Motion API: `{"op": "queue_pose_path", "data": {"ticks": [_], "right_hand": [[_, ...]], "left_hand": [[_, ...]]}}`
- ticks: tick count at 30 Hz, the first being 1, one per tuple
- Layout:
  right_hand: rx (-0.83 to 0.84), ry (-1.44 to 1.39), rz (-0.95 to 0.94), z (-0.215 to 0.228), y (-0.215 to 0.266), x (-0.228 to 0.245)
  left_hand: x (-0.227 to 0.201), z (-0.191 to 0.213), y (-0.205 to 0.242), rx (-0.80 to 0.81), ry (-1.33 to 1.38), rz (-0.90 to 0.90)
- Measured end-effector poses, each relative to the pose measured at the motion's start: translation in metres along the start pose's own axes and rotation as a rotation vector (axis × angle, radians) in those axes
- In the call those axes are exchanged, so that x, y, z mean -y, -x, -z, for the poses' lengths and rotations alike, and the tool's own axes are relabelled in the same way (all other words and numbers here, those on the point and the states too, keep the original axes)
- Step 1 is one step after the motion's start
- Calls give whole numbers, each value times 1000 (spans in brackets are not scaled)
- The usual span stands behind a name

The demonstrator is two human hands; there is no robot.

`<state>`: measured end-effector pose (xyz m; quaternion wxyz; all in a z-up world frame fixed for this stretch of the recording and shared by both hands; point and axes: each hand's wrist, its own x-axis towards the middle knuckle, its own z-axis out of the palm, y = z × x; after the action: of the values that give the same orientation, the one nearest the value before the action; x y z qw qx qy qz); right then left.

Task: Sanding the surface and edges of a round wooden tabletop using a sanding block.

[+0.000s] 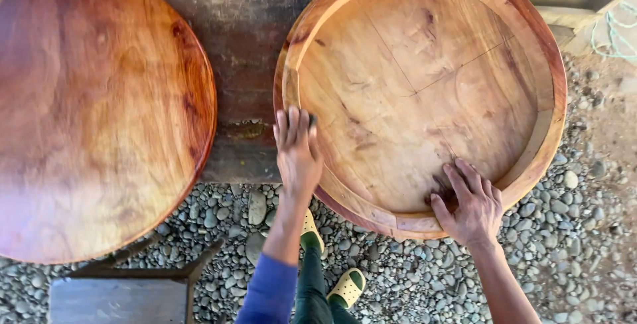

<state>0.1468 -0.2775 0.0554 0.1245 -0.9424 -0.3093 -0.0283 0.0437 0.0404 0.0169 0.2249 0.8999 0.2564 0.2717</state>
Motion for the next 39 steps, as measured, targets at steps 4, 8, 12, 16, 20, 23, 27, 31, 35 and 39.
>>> {"op": "queue_pose_path", "data": {"ticks": [4, 8, 12, 16, 20, 23, 27, 31, 35, 39], "right_hand": [[-2, -7, 3, 1, 0, 0], [12, 16, -8, -5, -1, -6], [-12, 34, 32, -12, 10, -17], [-29, 9, 1, -27, 3, -17], [-48, -33, -68, -30, 5, -24], [11, 40, -52, -29, 1, -26], [-71, 19, 11, -78, 7, -70], [-294, -54, 158, -145, 14, -116], [-374, -71, 188, -181, 16, -131], [-448, -51, 136, -273, 18, -192]], "left_hand": [[-1, -9, 26, -4, -98, -12], [-19, -13, 93, -44, -44, -34], [-10, -9, 46, -21, -95, -42], [17, -11, -58, -87, -56, -16], [15, -17, -101, 133, -144, -8], [17, -22, -97, 80, -158, -21], [9, -16, -95, 74, -118, 43], [12, -19, -94, 110, -244, -69], [22, -34, -78, 225, -224, -307], [14, -20, -88, 498, -126, -326]]}}
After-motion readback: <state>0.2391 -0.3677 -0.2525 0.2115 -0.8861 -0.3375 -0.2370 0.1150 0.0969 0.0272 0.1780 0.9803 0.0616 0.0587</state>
